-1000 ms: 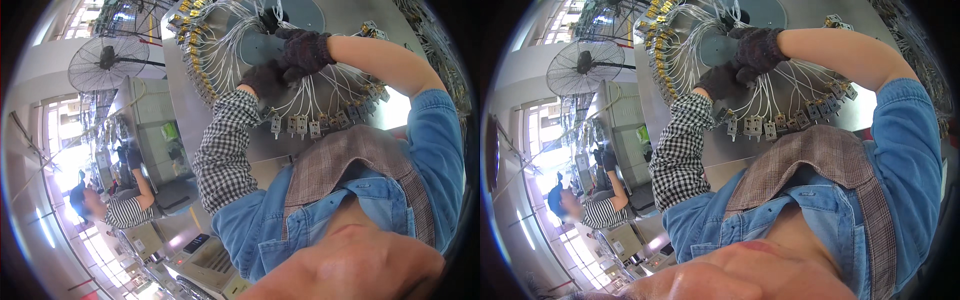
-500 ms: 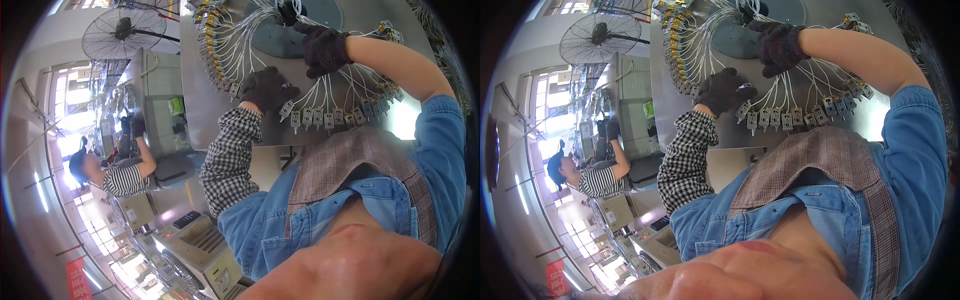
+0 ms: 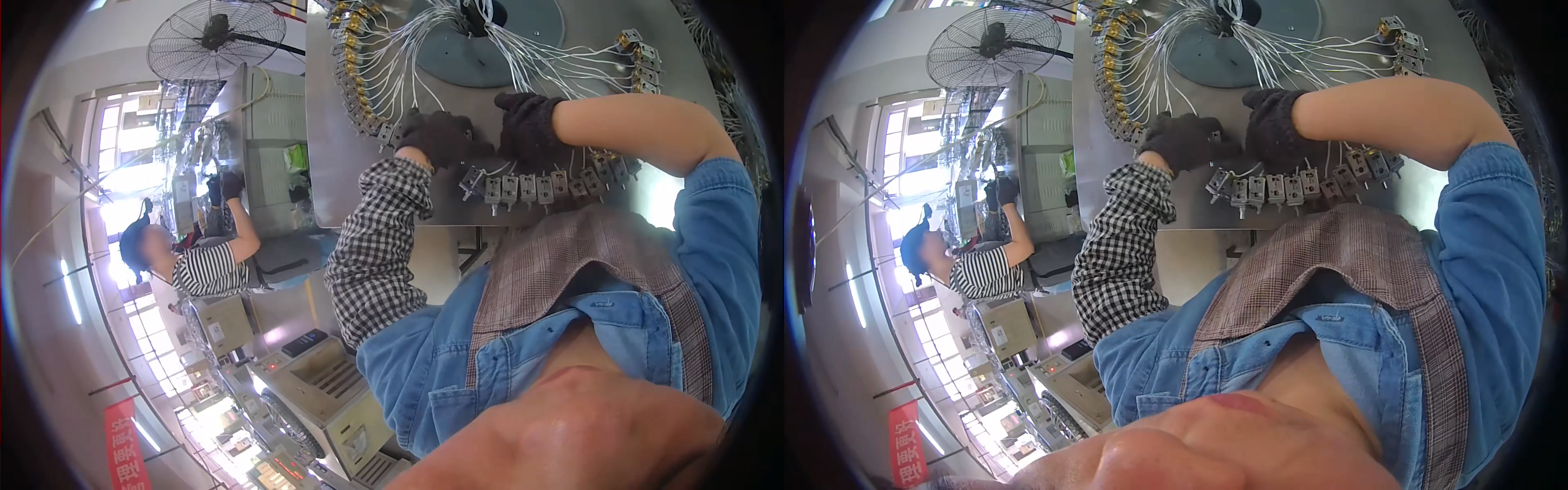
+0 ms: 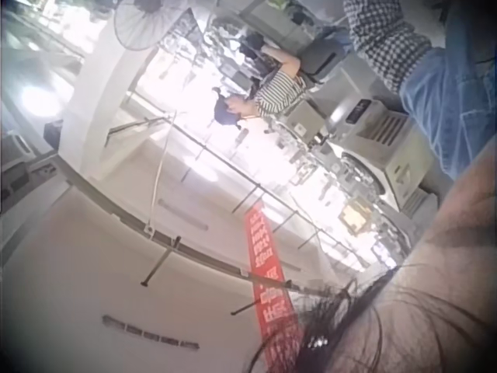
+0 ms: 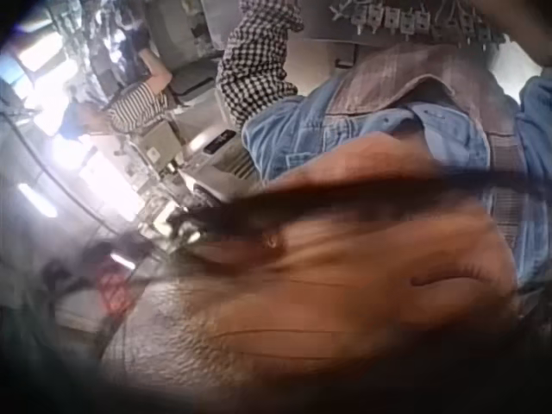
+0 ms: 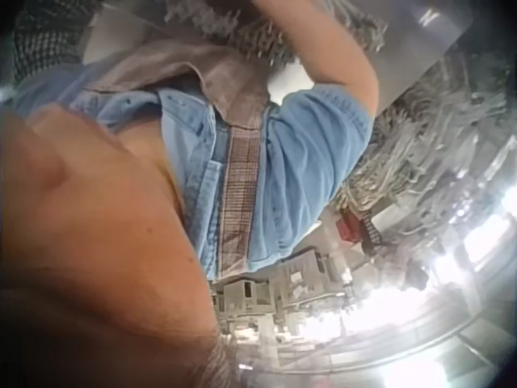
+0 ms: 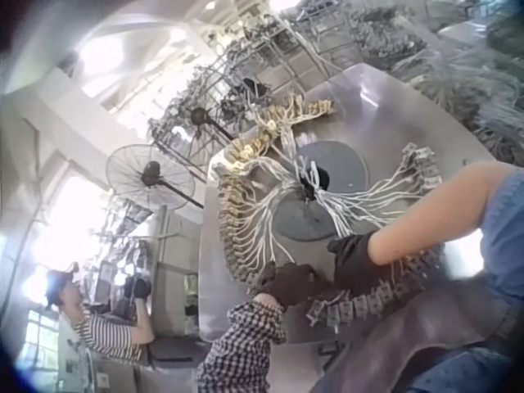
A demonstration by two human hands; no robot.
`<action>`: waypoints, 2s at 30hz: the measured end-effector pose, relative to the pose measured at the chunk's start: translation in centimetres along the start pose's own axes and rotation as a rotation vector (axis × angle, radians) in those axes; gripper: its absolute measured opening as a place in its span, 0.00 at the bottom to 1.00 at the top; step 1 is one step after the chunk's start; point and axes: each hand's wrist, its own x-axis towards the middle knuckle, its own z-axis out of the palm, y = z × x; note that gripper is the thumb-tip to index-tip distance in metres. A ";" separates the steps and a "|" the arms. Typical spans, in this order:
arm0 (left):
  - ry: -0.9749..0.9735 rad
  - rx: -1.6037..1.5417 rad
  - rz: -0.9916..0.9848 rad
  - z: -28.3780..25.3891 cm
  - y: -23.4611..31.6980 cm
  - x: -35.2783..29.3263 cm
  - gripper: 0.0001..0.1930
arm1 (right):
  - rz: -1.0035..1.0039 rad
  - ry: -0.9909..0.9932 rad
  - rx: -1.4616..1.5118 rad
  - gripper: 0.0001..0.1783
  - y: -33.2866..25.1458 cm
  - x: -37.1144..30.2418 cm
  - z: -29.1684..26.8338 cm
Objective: Assembling bundles of electrical wires with connectors on a circular assembly jig.
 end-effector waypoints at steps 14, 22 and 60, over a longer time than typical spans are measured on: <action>0.781 0.315 -0.104 2.9 -1.5 -6.3 0.19 | 0.163 -0.017 0.101 0.18 -1.0 -2.0 -1.1; 0.579 0.275 0.017 2.1 -4.4 -6.6 0.19 | 0.180 0.155 0.106 0.17 -1.6 -2.1 -0.9; 0.524 0.460 0.003 4.0 -1.8 -6.0 0.08 | 0.691 0.991 0.275 0.40 8.4 -3.9 3.6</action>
